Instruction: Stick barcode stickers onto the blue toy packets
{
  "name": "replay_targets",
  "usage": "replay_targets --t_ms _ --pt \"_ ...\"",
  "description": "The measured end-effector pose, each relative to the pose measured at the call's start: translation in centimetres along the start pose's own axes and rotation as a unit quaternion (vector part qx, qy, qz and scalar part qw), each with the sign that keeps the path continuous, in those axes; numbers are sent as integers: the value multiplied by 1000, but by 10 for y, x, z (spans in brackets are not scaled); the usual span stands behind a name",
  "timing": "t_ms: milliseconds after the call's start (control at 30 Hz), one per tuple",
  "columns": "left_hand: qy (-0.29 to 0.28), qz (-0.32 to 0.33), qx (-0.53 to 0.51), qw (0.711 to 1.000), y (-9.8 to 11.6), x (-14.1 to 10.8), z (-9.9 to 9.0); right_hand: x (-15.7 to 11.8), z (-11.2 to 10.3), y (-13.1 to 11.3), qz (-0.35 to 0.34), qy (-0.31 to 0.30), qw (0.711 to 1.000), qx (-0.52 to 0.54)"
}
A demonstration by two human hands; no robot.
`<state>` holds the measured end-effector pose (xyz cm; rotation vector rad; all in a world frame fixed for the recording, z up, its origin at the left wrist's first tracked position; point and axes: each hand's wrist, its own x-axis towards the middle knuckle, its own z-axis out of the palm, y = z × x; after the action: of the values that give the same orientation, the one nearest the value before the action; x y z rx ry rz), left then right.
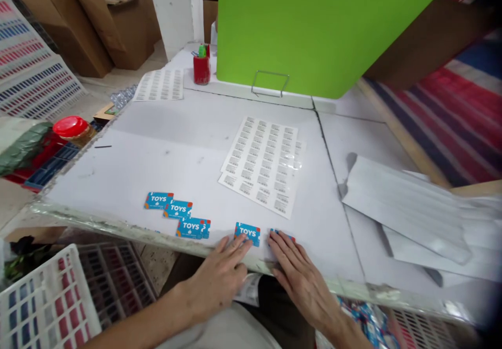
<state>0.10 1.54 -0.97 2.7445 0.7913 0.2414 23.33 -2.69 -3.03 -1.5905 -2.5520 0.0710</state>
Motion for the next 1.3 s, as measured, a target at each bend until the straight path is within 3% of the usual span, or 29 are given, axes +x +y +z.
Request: replay_targets --t_ms 167,267,433,600,733,833,1033,1300 --pt "46 -92 10 995 -19 -44 -22 17 -7 -24 -44 3 999 21" --pt "27 -131 23 991 -26 -61 -27 20 -4 -23 -82 16 996 32" --pt "19 -113 12 993 -16 -55 -16 24 0 -20 -78 36 996 26" --pt "7 -128 24 991 -13 -53 -13 64 -2 -56 -139 6 989 40" --pt "5 -149 35 988 -18 -67 -17 83 -1 -73 -122 -4 991 62" --pt "10 -156 29 987 -16 -69 -13 82 1 -74 -126 -1 989 73" --pt "40 -100 -5 994 -4 -55 -3 67 2 -59 -124 -3 991 41" --pt "5 -142 28 989 -23 -67 -18 66 0 -62 -166 -6 986 1"
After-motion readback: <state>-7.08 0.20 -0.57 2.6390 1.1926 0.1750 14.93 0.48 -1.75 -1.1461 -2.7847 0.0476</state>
